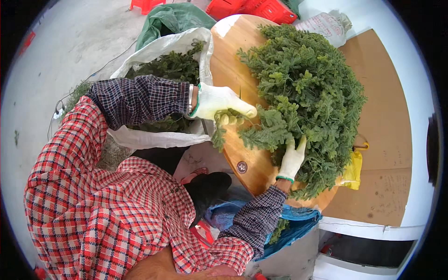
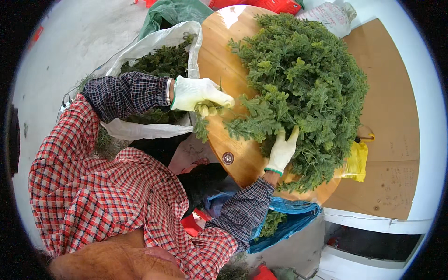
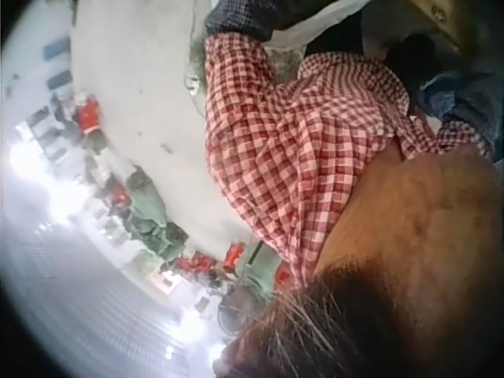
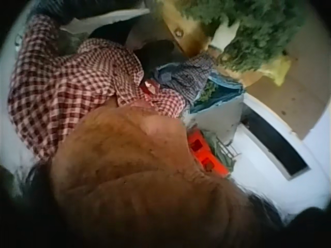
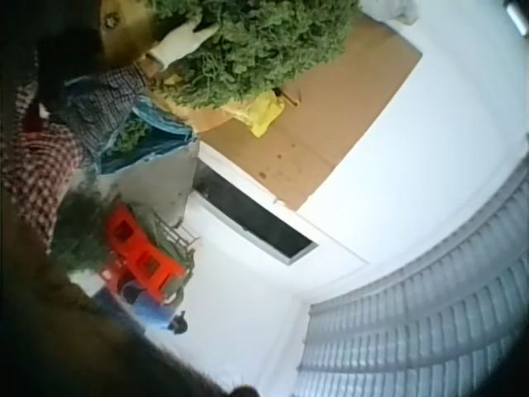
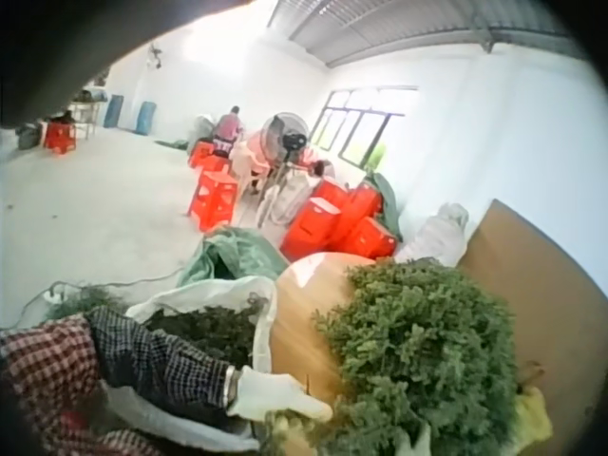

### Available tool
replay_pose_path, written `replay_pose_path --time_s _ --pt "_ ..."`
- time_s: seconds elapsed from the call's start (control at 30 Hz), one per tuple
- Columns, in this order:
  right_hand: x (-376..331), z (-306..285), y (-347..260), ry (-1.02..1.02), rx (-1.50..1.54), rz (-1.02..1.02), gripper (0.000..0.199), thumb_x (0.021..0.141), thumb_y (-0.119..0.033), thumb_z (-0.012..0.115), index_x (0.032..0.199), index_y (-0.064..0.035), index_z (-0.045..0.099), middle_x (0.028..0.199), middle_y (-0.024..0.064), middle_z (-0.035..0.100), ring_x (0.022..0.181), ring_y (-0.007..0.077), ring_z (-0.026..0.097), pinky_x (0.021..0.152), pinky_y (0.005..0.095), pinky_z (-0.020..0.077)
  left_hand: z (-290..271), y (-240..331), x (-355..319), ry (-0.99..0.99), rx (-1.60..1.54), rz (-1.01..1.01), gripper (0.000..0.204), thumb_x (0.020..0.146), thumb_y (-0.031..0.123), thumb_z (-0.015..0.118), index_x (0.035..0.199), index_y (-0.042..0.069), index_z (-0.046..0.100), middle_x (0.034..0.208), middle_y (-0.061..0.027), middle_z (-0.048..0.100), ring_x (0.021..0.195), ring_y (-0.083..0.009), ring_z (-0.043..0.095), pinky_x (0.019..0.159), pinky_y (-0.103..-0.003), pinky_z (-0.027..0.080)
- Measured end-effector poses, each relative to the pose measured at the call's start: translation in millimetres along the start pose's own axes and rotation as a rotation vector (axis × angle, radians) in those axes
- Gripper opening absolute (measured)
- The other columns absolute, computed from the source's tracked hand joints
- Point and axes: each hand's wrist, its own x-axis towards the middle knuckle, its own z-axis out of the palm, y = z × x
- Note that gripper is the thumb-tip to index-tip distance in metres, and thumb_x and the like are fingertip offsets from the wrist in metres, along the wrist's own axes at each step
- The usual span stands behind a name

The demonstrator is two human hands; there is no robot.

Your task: Packing green leafy plants into a white sack from a wooden board

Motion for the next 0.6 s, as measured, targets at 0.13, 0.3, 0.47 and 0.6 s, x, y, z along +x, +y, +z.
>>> replay_pose_path --time_s 0.13,0.3,0.47,0.6 --pt "-10 -4 -10 0.008 0.022 -0.009 0.051 0.089 -0.013 0.056 0.133 0.0075 0.041 0.138 0.0213 0.045 0.128 0.0283 0.042 0.106 0.0329 0.0324 -5 -6 2 -0.003 0.192 0.107 0.022 0.084 0.023 0.069 0.084 0.001 0.065 0.064 0.0012 0.052 0.046 -0.0041 0.04 0.041 -0.021 0.027" --pt "-39 -17 -54 0.128 0.328 0.202 0.03 0.09 -0.011 0.058 0.116 0.0019 0.06 0.098 0.0062 0.067 0.074 0.0089 0.058 0.065 0.0211 0.0475 -7 -5 3 0.022 0.201 0.158 0.021 0.084 0.02 0.068 0.084 -0.001 0.064 0.063 -0.0003 0.052 0.047 -0.0047 0.041 0.041 -0.02 0.028" --pt "-68 -12 -75 0.204 0.433 0.222 0.022 0.089 -0.01 0.06 0.108 -0.0001 0.065 0.087 0.003 0.067 0.068 0.0061 0.055 0.059 0.0185 0.0449 -7 -7 12 0.009 0.079 0.056 0.02 0.088 0.019 0.064 0.092 -0.001 0.062 0.067 -0.0009 0.053 0.05 -0.0068 0.045 0.04 -0.019 0.031" --pt "-87 1 -62 0.175 0.415 0.157 0.02 0.088 -0.008 0.06 0.105 0.0032 0.065 0.092 0.0058 0.067 0.077 0.0119 0.059 0.069 0.0229 0.048 -5 -9 15 0.042 -0.031 0.002 0.018 0.091 0.019 0.06 0.092 0.001 0.06 0.07 -0.001 0.053 0.052 -0.0074 0.045 0.039 -0.018 0.031"
